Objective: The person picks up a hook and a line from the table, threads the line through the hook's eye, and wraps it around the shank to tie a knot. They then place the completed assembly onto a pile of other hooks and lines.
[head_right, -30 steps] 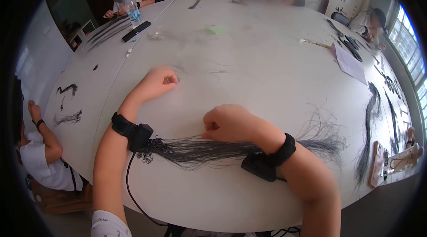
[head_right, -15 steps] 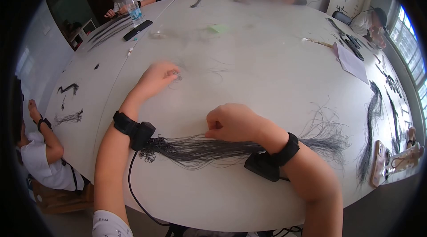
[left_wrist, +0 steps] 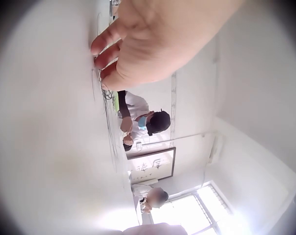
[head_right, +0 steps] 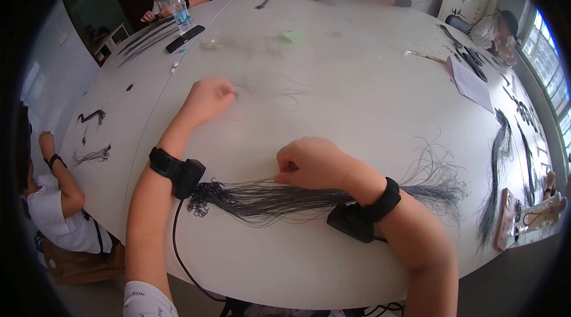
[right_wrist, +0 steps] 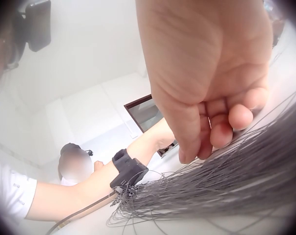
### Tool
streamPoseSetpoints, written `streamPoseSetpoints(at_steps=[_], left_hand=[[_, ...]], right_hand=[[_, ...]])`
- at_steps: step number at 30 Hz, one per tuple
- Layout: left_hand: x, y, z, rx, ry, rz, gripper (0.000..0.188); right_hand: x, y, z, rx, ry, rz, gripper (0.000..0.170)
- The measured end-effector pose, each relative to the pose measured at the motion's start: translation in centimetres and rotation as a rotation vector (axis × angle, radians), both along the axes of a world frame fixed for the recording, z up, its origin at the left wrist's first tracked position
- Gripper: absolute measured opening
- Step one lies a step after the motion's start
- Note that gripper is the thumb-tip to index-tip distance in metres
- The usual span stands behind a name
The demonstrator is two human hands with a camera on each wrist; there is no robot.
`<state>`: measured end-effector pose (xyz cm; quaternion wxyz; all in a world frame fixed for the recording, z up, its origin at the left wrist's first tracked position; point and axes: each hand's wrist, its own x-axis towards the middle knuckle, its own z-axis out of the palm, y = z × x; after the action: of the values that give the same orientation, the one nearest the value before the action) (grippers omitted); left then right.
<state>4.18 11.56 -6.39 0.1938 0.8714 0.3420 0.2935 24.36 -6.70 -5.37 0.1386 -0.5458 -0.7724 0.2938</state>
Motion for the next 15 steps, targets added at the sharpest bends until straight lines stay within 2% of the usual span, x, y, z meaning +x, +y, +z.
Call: streamPoseSetpoints(at_steps=[7,10,12,15], left_hand=[[-0.6,-0.1,1.5,-0.213,-0.120,0.021,0.008],[-0.7,-0.6,2.4,-0.317,-0.202,0.018,0.007],[-0.8,-0.6,2.6,-0.400,-0.271,-0.064,0.006],[-1.1,-0.4,2.7,-0.489,-0.273,-0.060,0.009]], right_hand=[[0.1,0.0,0.0,0.010,0.002,0.003,0.018],[0.0,0.0,0.3,-0.064,-0.014,-0.015,0.022],[0.1,0.0,-0.2,0.002,0.010,0.002,0.018],[0.0,0.0,0.1,-0.023,0.005,-0.001,0.019]])
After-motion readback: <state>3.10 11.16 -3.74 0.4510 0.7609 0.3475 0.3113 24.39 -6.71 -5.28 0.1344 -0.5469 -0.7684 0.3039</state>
